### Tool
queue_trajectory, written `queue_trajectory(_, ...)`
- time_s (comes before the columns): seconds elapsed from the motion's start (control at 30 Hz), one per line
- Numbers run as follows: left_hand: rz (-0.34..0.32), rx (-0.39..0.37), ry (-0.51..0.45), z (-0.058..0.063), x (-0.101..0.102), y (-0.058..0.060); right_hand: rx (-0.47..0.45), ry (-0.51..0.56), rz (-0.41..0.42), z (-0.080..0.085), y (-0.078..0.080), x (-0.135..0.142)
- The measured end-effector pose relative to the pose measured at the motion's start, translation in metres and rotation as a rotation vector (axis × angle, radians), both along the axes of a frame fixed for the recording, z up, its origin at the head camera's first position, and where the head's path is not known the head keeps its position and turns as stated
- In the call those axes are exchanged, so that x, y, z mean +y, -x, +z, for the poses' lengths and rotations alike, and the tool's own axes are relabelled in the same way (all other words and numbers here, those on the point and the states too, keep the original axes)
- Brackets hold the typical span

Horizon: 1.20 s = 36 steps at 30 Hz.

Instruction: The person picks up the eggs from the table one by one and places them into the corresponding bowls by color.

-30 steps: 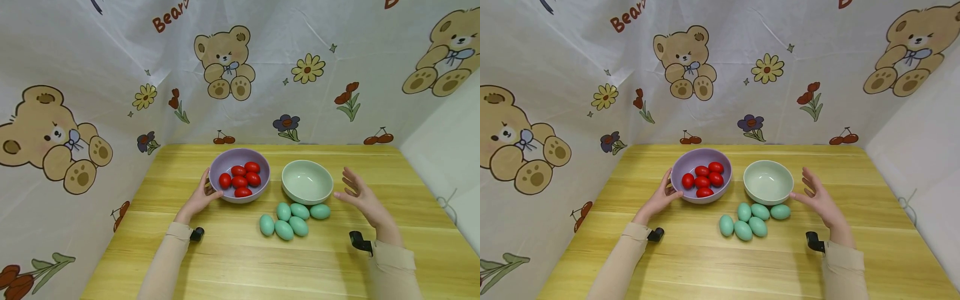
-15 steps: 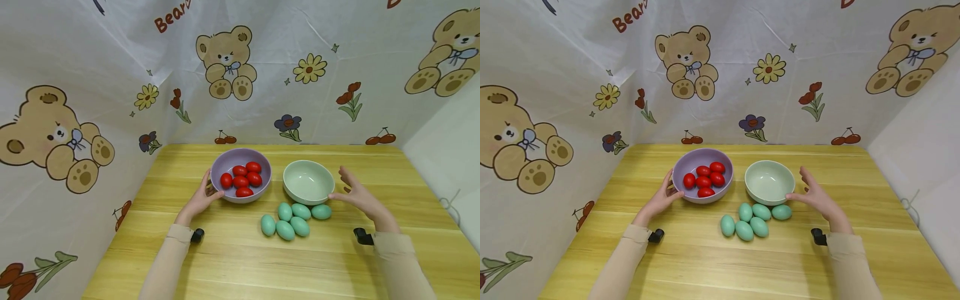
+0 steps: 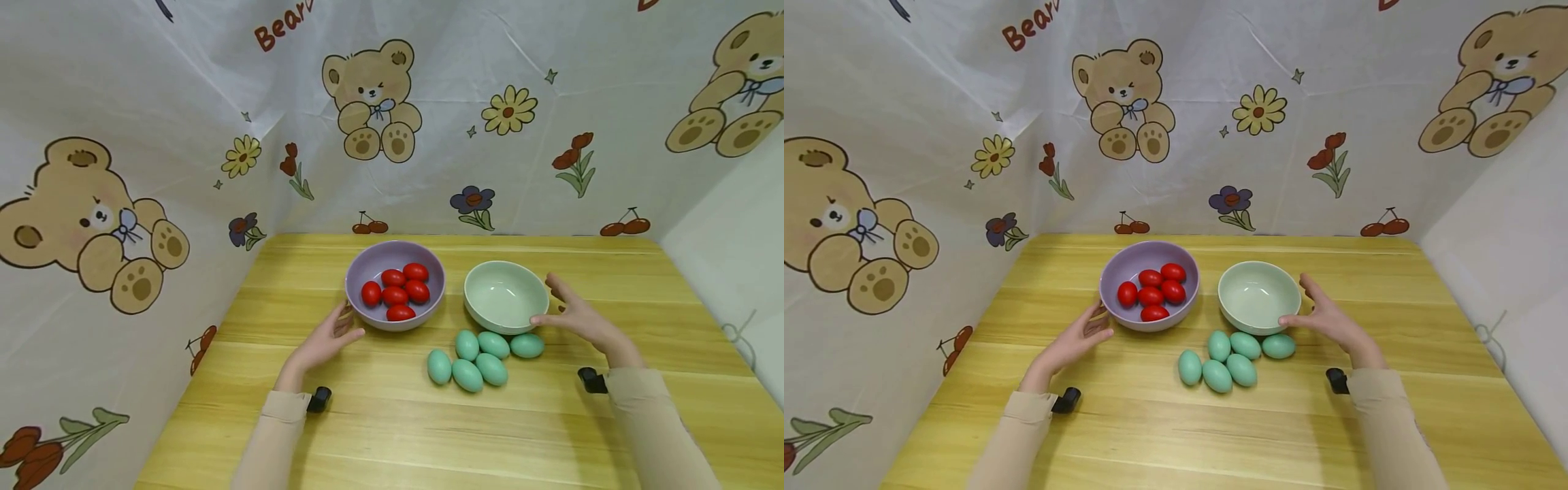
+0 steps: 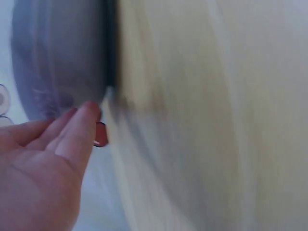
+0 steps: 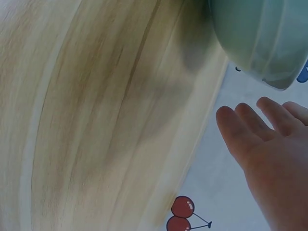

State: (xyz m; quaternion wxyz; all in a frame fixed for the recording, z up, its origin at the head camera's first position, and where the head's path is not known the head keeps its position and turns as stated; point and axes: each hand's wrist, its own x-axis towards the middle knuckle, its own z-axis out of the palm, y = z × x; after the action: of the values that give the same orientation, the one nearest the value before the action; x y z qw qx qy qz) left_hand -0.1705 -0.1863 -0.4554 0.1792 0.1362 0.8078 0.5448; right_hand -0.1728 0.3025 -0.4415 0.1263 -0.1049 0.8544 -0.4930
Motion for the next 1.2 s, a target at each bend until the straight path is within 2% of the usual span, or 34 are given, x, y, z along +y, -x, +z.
queue_trajectory(0.13,0.026,0.026,-0.006,-0.009,0.003,-0.01,-0.012,-0.002,0.012,-0.004,0.003,0.0)
queue_trajectory(0.5,0.042,0.083,-0.052,-0.01,0.021,-0.043,-0.043,-0.02,0.037,-0.005,0.007,-0.001)
queue_trajectory(0.63,0.017,0.082,-0.101,-0.009,0.03,-0.053,-0.048,-0.03,0.042,-0.006,0.007,-0.001)
queue_trajectory(0.77,-0.002,0.119,-0.124,-0.01,0.043,-0.06,-0.048,-0.037,0.047,-0.008,0.009,0.0)
queue_trajectory(1.0,-0.019,0.194,-0.006,-0.02,0.071,-0.069,-0.044,-0.031,0.058,-0.01,0.011,0.001)
queue_trajectory(1.2,-0.062,0.212,0.013,-0.03,0.089,-0.069,-0.043,-0.042,0.054,-0.01,0.011,0.001)
